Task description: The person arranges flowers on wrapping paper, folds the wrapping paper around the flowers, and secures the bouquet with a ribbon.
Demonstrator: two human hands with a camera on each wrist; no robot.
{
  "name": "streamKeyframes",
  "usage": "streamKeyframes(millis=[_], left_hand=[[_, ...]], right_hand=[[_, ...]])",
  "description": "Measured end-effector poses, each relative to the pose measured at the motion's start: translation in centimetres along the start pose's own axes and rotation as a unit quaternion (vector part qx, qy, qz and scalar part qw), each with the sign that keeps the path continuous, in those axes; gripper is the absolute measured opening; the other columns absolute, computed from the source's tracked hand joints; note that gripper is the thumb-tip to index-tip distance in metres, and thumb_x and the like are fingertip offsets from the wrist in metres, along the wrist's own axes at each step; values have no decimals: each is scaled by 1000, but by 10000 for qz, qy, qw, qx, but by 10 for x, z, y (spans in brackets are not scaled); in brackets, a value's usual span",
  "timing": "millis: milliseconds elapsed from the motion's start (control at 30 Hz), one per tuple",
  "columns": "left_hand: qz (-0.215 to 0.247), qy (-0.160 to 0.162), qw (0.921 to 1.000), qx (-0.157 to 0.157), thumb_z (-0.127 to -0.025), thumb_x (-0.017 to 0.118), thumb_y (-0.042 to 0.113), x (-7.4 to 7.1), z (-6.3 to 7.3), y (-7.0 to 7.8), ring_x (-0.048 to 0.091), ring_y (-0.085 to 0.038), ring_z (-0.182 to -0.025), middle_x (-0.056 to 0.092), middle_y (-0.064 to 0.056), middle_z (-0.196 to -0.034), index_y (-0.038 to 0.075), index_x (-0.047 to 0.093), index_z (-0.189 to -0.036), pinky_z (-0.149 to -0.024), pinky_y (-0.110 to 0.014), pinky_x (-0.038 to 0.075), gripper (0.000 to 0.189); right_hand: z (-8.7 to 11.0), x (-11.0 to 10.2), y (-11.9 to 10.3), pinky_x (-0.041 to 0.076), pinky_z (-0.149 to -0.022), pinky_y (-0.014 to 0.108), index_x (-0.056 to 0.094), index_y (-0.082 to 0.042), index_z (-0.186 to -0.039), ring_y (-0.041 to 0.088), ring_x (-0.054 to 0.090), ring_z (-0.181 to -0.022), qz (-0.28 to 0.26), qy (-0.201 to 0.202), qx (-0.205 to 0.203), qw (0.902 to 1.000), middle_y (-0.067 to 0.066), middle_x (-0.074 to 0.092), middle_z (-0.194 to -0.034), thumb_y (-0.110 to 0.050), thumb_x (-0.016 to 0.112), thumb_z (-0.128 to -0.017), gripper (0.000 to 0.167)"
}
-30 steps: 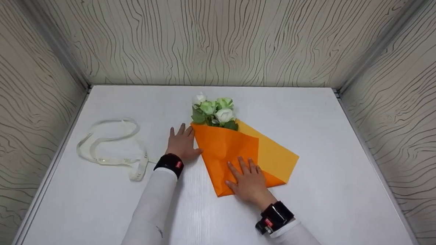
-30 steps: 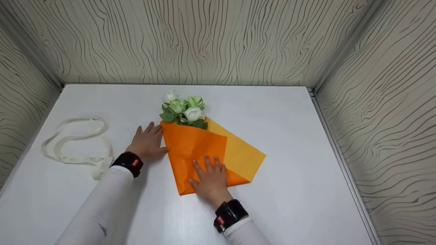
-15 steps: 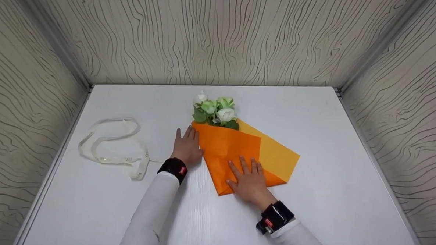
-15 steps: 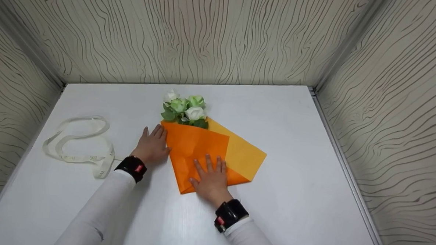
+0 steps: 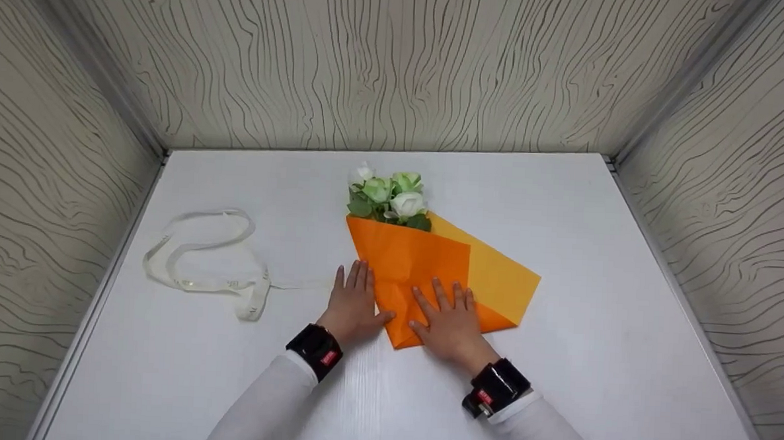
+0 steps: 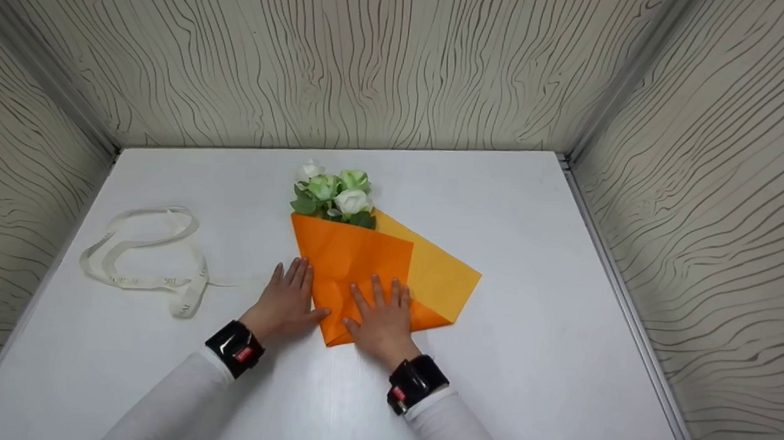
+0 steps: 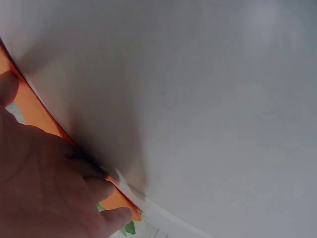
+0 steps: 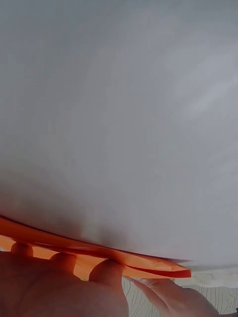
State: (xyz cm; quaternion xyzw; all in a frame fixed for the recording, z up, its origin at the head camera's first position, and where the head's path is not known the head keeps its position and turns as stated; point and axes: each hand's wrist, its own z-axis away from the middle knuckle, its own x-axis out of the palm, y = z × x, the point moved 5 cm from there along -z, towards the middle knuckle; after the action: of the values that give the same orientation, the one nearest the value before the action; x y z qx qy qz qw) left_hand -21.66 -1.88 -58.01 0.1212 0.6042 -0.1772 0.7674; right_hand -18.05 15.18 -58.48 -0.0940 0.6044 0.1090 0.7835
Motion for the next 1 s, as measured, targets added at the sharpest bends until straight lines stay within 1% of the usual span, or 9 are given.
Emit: streamKeyframes(millis=[167, 300, 367, 533, 600, 667, 767, 867, 1000], left_hand=[[-173, -16, 9998, 80, -99, 34, 62, 7, 19, 25, 19, -38, -145, 23, -24, -157, -5, 28, -151, -115, -51, 17, 85], [-524, 107, 9982, 272, -103, 33, 55, 8, 34, 39, 25, -39, -143, 28, -26, -154, -4, 34, -149, -114, -49, 24, 75], [-688, 41, 9967, 430, -104, 33, 53, 7, 42, 46, 28, -38, -142, 31, -26, -153, -4, 36, -148, -113, -48, 26, 72], [-320, -428, 9960, 714, -102, 40, 53, 5, 66, 63, 29, -35, -142, 31, -23, -154, -3, 39, -147, -114, -45, 26, 72], [-64, -603, 9954, 741, -101, 43, 52, 4, 74, 65, 28, -34, -143, 30, -21, -155, -2, 39, -148, -114, -44, 25, 72], [-47, -649, 9944, 827, -100, 46, 51, 3, 79, 65, 28, -32, -143, 31, -19, -155, 0, 40, -147, -114, -43, 26, 70], [-108, -615, 9930, 1005, -100, 47, 50, 1, 83, 63, 30, -30, -143, 33, -17, -155, 2, 44, -147, -113, -44, 27, 67], [-409, -327, 9915, 1193, -101, 46, 50, -1, 80, 60, 34, -28, -141, 39, -14, -152, 6, 49, -144, -112, -46, 29, 62], [-626, 123, 9898, 1271, -101, 47, 49, -4, 70, 55, 38, -27, -139, 45, -12, -148, 8, 52, -142, -111, -50, 31, 59]], right_hand=[[-1, 0, 2, 6, -111, 65, 25, -27, -157, 52, 13, -142, 24, -24, 18, 10000, 15, 16, -161, -62, 34, -99, 68], [-1, 1, 2, 4, -112, 65, 24, -28, -157, 50, 11, -143, -24, -78, 80, 9999, 14, 15, -162, -63, 34, -99, 68], [-1, 1, 2, 4, -112, 65, 25, -28, -157, 50, 10, -143, -62, -81, 83, 9999, 14, 15, -162, -63, 35, -99, 69], [0, 0, 1, 6, -111, 65, 27, -27, -156, 50, 12, -143, 2, -51, 94, 9999, 14, 17, -161, -62, 37, -98, 69], [1, 1, 1, 6, -111, 65, 26, -28, -157, 50, 13, -143, 34, -47, 100, 9999, 14, 18, -161, -62, 37, -98, 68], [1, 0, 1, 7, -111, 66, 28, -27, -156, 51, 14, -142, -21, -3, 84, 10000, 15, 19, -161, -61, 38, -98, 68], [2, 0, 1, 6, -111, 66, 29, -27, -156, 51, 14, -142, -96, 1, 83, 9999, 15, 19, -161, -61, 38, -98, 67], [0, -1, 3, 6, -111, 66, 28, -28, -156, 50, 13, -143, -120, -26, 132, 9998, 14, 18, -161, -62, 37, -98, 68], [-6, -3, 5, 6, -110, 67, 28, -28, -156, 50, 13, -143, -153, -17, 208, 9997, 15, 18, -161, -63, 38, -98, 68]])
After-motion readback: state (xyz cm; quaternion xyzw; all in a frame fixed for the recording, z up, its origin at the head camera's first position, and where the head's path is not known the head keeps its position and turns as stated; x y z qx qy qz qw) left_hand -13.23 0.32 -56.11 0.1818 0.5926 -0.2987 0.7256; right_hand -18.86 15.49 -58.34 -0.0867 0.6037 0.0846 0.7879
